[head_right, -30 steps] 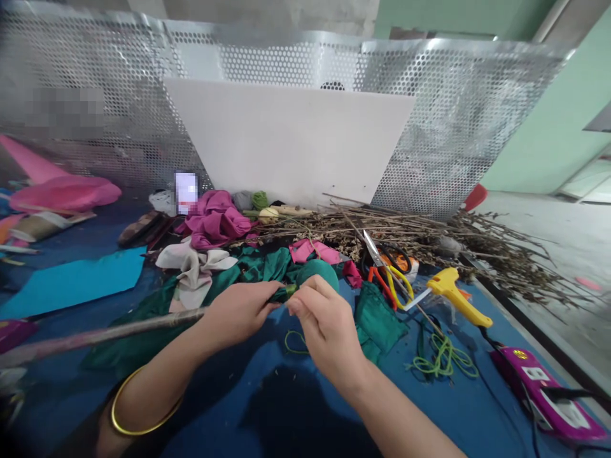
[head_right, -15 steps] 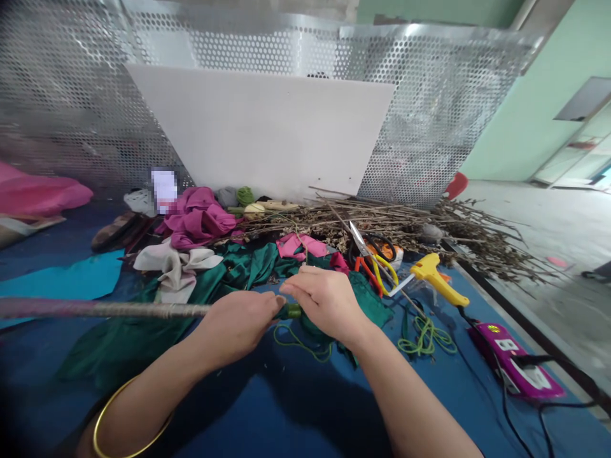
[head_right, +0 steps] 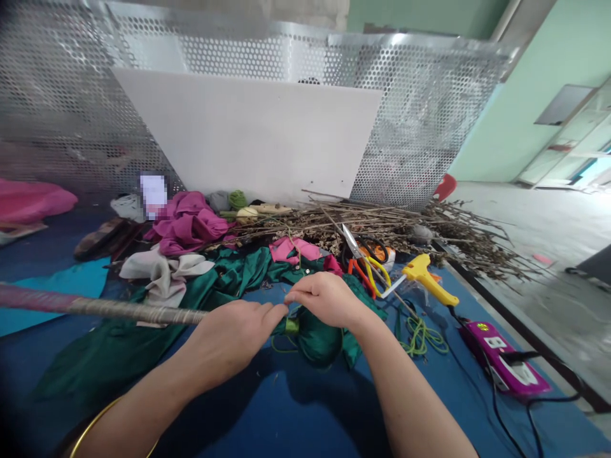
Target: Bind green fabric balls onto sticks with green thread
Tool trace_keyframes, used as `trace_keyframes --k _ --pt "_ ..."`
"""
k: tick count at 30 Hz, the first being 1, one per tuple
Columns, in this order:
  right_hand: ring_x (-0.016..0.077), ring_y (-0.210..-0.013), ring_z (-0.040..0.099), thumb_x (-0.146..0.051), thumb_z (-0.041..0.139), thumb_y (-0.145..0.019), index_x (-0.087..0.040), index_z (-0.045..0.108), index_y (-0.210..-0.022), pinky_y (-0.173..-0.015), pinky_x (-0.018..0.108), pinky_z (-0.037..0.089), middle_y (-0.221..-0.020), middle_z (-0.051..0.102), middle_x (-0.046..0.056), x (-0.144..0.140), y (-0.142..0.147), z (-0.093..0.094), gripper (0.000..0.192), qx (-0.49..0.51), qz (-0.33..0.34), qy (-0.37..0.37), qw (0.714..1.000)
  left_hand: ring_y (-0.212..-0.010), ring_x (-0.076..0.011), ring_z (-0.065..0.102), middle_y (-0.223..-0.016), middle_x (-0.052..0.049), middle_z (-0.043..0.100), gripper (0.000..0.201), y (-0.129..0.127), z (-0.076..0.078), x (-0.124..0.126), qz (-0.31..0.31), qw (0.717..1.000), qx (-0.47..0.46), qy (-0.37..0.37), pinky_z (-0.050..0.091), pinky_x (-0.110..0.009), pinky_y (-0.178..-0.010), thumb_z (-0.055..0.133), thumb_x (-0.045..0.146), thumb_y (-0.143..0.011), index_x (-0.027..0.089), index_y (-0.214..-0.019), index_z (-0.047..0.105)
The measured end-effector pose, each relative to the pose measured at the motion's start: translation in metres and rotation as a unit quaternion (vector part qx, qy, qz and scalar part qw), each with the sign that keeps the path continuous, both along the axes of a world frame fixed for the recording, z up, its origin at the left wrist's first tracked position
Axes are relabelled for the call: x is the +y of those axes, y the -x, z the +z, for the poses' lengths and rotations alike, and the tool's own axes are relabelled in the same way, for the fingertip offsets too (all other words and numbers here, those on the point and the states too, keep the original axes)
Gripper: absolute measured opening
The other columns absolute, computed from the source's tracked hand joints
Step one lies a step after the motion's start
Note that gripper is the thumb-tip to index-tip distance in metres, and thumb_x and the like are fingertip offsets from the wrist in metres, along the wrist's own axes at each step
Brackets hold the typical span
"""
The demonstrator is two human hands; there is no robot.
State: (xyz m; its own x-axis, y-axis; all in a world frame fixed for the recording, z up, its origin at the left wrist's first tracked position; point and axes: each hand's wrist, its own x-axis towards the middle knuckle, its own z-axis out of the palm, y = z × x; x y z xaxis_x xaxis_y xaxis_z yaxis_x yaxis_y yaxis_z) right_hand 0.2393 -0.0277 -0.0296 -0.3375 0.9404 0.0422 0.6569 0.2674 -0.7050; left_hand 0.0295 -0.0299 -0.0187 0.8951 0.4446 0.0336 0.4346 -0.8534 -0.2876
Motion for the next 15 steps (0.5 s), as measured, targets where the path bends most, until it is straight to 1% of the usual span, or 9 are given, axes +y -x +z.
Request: trace_keyframes --k 2,3,6,8,10,12,13,14,15 --pt "0.0161 -0.073 0.064 -0.036 0.055 -0.09 -0.02 0.076 -0.083 -0.068 0.023 0.047 -0.079 0.075 0.002 0.0 0.001 0.001 0.028 0.01 0.005 0.006 1.0 -0.06 -0.0199 0.061 -0.075 -0.002 0.061 0.035 0.0 0.0 0.0 -0.01 1.0 -0.004 -0.007 0.046 -0.028 -0.051 0.044 0.009 -0.085 0.017 -0.119 0.049" --pt "0.0166 -0.075 0.065 -0.035 0.055 -0.089 -0.02 0.076 -0.083 -0.069 0.024 0.047 -0.081 0.075 0.002 0.0 0.002 0.001 0.027 0.024 0.009 0.007 1.0 -0.06 -0.0199 0.061 -0.075 -0.002 0.061 0.036 0.0 0.0 0.0 -0.015 1.0 -0.003 -0.004 0.045 -0.028 -0.051 0.044 0.008 -0.084 0.018 -0.119 0.049" --pt "0.018 -0.081 0.066 -0.032 0.059 -0.086 -0.02 0.077 -0.083 -0.073 0.027 0.049 -0.085 0.075 0.003 0.001 0.001 -0.001 0.022 0.119 0.01 0.027 0.993 -0.061 -0.0207 0.062 -0.075 -0.003 0.061 0.035 0.001 0.002 0.001 -0.01 1.0 0.004 0.021 0.045 -0.029 -0.052 0.044 0.005 -0.081 0.021 -0.111 0.053" --pt "0.0171 -0.076 0.066 -0.031 0.066 -0.08 -0.017 0.076 -0.079 -0.071 0.026 0.049 -0.081 0.075 0.003 0.004 -0.004 -0.006 0.017 0.202 -0.03 0.058 0.977 -0.063 -0.0213 0.062 -0.076 -0.003 0.062 0.034 0.003 0.004 0.004 0.013 0.999 0.002 0.045 0.045 -0.029 -0.053 0.044 0.003 -0.079 0.022 -0.106 0.055" --pt "0.014 -0.06 0.062 -0.035 0.068 -0.078 -0.013 0.073 -0.076 -0.059 0.024 0.048 -0.068 0.071 0.003 0.009 -0.011 -0.015 0.023 0.251 -0.085 0.074 0.961 -0.066 -0.0212 0.064 -0.079 -0.003 0.064 0.033 0.006 0.007 0.009 0.047 0.996 -0.014 0.08 0.045 -0.028 -0.055 0.044 0.003 -0.08 0.023 -0.104 0.056" --pt "0.0114 -0.045 0.055 -0.043 0.06 -0.084 -0.011 0.071 -0.076 -0.048 0.024 0.044 -0.055 0.063 0.001 0.015 -0.017 -0.025 0.035 0.26 -0.123 0.059 0.956 -0.074 -0.0213 0.066 -0.086 -0.002 0.067 0.03 0.011 0.012 0.015 0.078 0.986 -0.06 0.132 0.045 -0.028 -0.06 0.046 0.009 -0.085 0.026 -0.108 0.055" --pt "0.0111 -0.043 0.053 -0.045 0.054 -0.088 -0.01 0.069 -0.078 -0.045 0.024 0.044 -0.052 0.061 0.001 0.017 -0.018 -0.03 0.04 0.257 -0.133 0.044 0.956 -0.08 -0.0212 0.067 -0.091 -0.001 0.069 0.029 0.014 0.015 0.018 0.092 0.978 -0.092 0.161 0.046 -0.027 -0.063 0.048 0.014 -0.087 0.028 -0.111 0.055" --pt "0.0116 -0.043 0.054 -0.046 0.05 -0.091 -0.009 0.069 -0.08 -0.046 0.025 0.045 -0.055 0.062 0.001 0.019 -0.018 -0.034 0.043 0.256 -0.14 0.025 0.956 -0.084 -0.0208 0.067 -0.096 0.001 0.07 0.028 0.017 0.018 0.021 0.103 0.968 -0.126 0.189 0.046 -0.027 -0.065 0.05 0.019 -0.088 0.029 -0.113 0.054" --pt "0.0126 -0.049 0.057 -0.046 0.049 -0.093 -0.009 0.068 -0.084 -0.049 0.027 0.049 -0.062 0.064 0.003 0.021 -0.015 -0.038 0.042 0.256 -0.145 0.002 0.956 -0.086 -0.0204 0.068 -0.098 0.002 0.071 0.027 0.02 0.021 0.023 0.115 0.958 -0.155 0.213 0.045 -0.026 -0.067 0.052 0.023 -0.089 0.03 -0.115 0.054"
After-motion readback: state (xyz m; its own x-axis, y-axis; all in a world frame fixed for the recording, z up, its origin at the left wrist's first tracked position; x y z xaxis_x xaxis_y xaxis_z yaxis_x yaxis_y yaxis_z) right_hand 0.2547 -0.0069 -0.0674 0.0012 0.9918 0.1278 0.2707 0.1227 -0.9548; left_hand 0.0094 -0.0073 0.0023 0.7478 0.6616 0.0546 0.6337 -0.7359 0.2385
